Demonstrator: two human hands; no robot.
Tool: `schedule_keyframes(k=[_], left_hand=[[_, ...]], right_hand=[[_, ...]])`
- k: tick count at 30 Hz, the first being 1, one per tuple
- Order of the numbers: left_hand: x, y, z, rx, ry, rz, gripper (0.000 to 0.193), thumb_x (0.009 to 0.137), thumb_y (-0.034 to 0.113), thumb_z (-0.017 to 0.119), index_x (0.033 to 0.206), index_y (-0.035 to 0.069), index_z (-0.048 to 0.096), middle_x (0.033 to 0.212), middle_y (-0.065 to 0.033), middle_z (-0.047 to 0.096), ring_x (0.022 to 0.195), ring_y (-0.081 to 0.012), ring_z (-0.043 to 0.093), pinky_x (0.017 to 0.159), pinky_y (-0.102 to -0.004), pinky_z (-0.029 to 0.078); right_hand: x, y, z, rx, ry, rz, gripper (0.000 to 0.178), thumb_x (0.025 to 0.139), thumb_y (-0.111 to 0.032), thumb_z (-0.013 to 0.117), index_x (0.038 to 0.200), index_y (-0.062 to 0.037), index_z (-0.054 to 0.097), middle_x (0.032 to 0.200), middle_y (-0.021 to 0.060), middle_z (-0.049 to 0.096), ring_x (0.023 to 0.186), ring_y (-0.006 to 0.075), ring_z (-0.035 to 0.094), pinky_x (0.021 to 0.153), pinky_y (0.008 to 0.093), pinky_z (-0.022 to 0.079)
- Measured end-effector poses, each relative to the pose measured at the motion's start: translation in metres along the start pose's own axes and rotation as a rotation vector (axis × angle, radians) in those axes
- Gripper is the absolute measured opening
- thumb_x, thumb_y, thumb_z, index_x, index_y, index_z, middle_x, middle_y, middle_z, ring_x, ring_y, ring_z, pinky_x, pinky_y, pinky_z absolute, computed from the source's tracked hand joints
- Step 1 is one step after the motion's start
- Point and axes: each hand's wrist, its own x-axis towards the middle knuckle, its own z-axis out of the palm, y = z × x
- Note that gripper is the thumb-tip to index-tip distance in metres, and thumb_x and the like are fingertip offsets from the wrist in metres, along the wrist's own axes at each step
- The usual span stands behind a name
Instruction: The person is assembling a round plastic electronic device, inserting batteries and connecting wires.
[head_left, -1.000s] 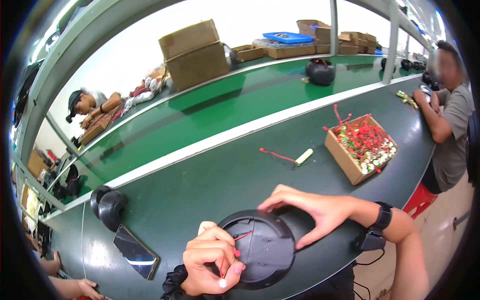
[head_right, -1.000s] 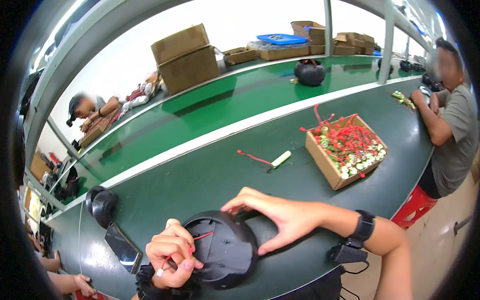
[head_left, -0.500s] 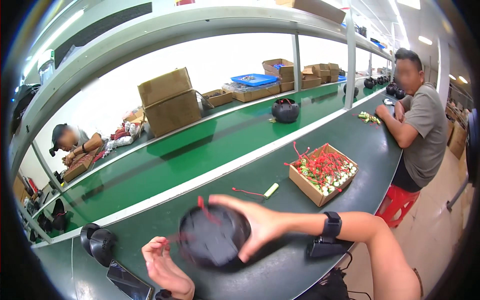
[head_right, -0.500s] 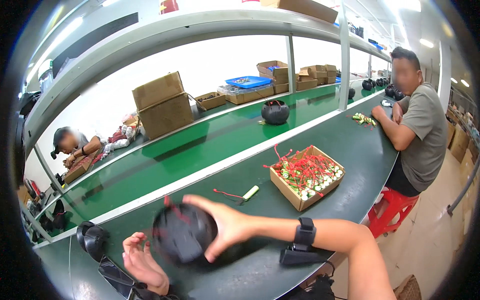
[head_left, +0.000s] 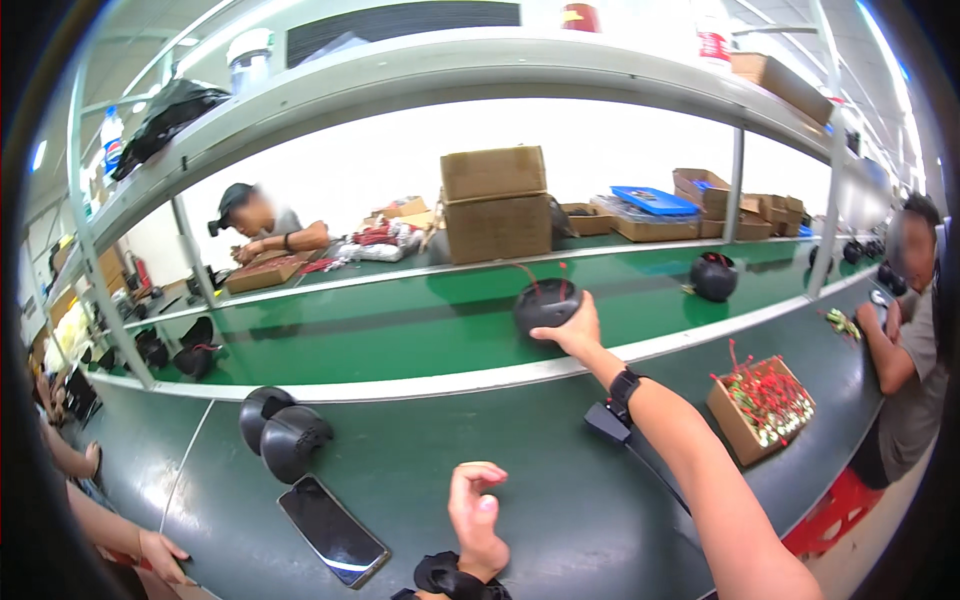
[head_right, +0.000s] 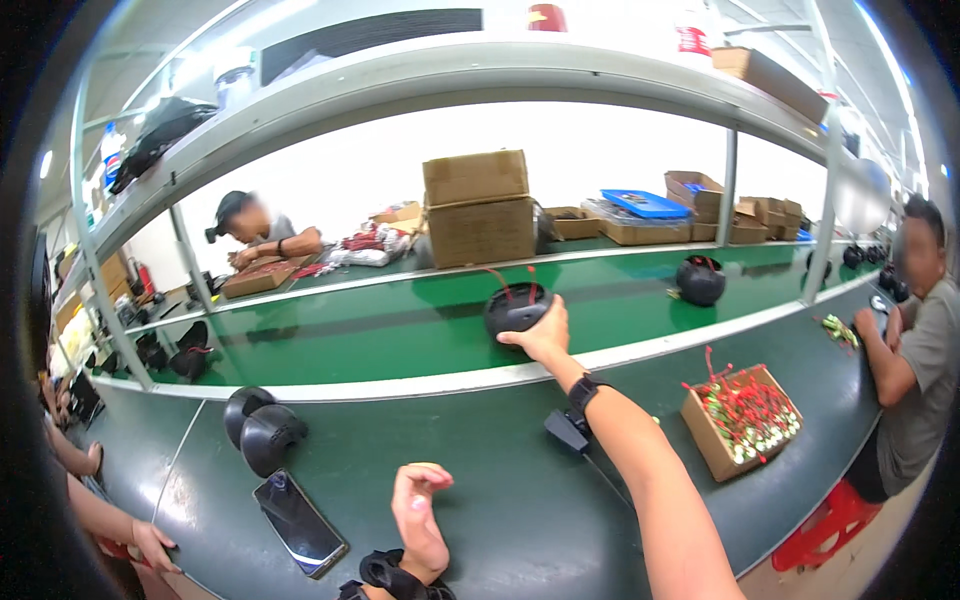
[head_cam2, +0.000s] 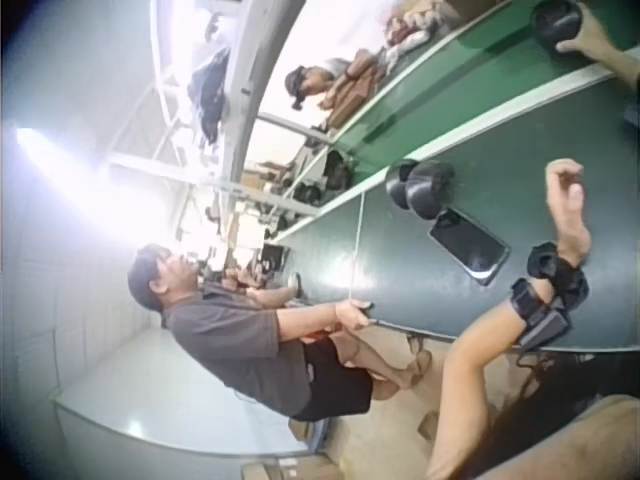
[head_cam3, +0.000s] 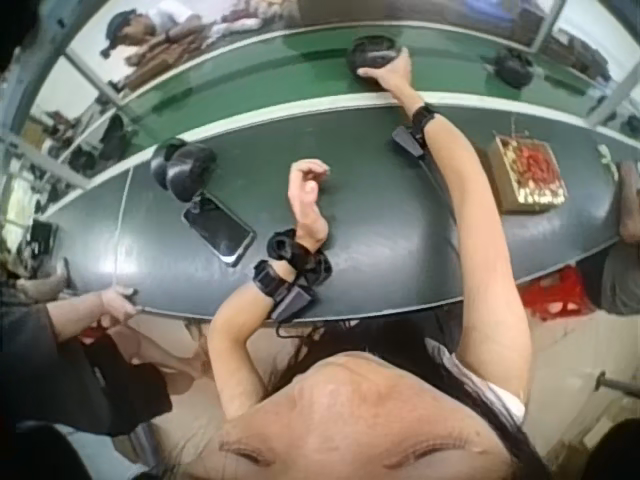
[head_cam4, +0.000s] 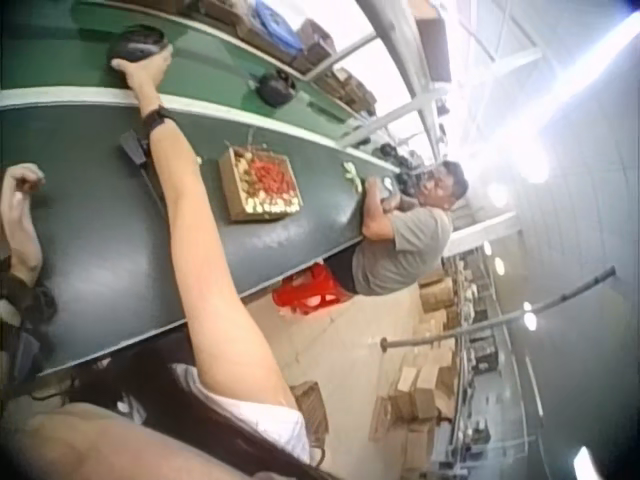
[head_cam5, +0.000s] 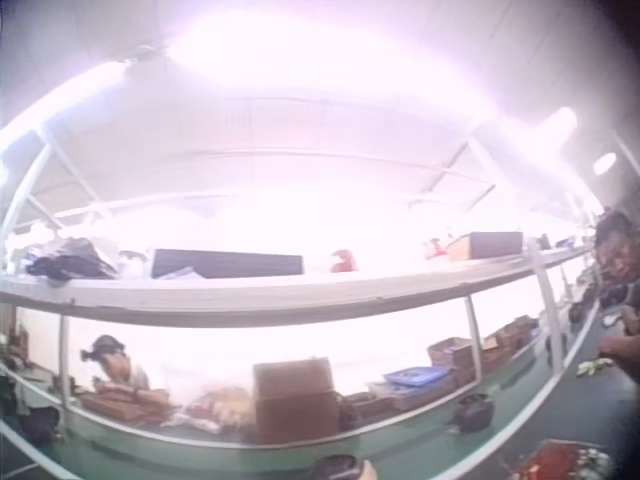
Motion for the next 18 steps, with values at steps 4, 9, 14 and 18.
schedule_keyframes(k=[4,9,14,18], left_hand=[[0.0,0.003,-0.002,0.006,0.002,-0.039,0.04,0.081,0.037,0.048,0.094,-0.001,0.048,0.094,-0.0122,0.051,0.089,-0.0186,0.051,0.084,-0.0314,0.04],[0.002,-0.001,-0.003,0.013,-0.038,-0.03,0.039,0.082,0.036,0.05,0.096,-0.001,0.048,0.095,-0.0117,0.051,0.091,-0.0187,0.051,0.086,-0.0322,0.04],[0.002,-0.01,-0.001,0.001,-0.039,-0.006,0.024,0.082,0.019,0.053,0.096,0.0,0.051,0.096,-0.0091,0.054,0.092,-0.0175,0.052,0.087,-0.0306,0.041],[-0.001,-0.008,-0.002,0.006,-0.015,-0.002,0.015,0.083,0.011,0.055,0.094,0.0,0.052,0.091,-0.0074,0.056,0.087,-0.017,0.054,0.083,-0.0301,0.042]], right_hand=[[0.001,-0.005,0.011,-0.006,-0.002,0.042,0.13,0.047,-0.039,0.091,0.14,0.0052,0.013,0.137,0.0251,0.034,0.123,0.0363,0.042,0.103,0.0389,0.037],[0.019,0.013,0.016,-0.069,0.002,-0.003,0.136,0.044,-0.049,0.089,0.143,0.0005,0.01,0.138,0.0272,0.032,0.124,0.0383,0.042,0.102,0.0415,0.038],[0.005,-0.002,-0.022,-0.345,0.084,0.02,0.128,0.046,-0.046,0.088,0.143,-0.0024,0.016,0.138,0.0283,0.03,0.126,0.0385,0.039,0.103,0.0434,0.037],[-0.021,-0.015,-0.047,-0.093,0.209,-0.53,0.069,0.067,-0.017,0.073,0.127,-0.0021,0.043,0.125,0.0174,0.044,0.114,0.0343,0.047,0.099,0.0413,0.038]])
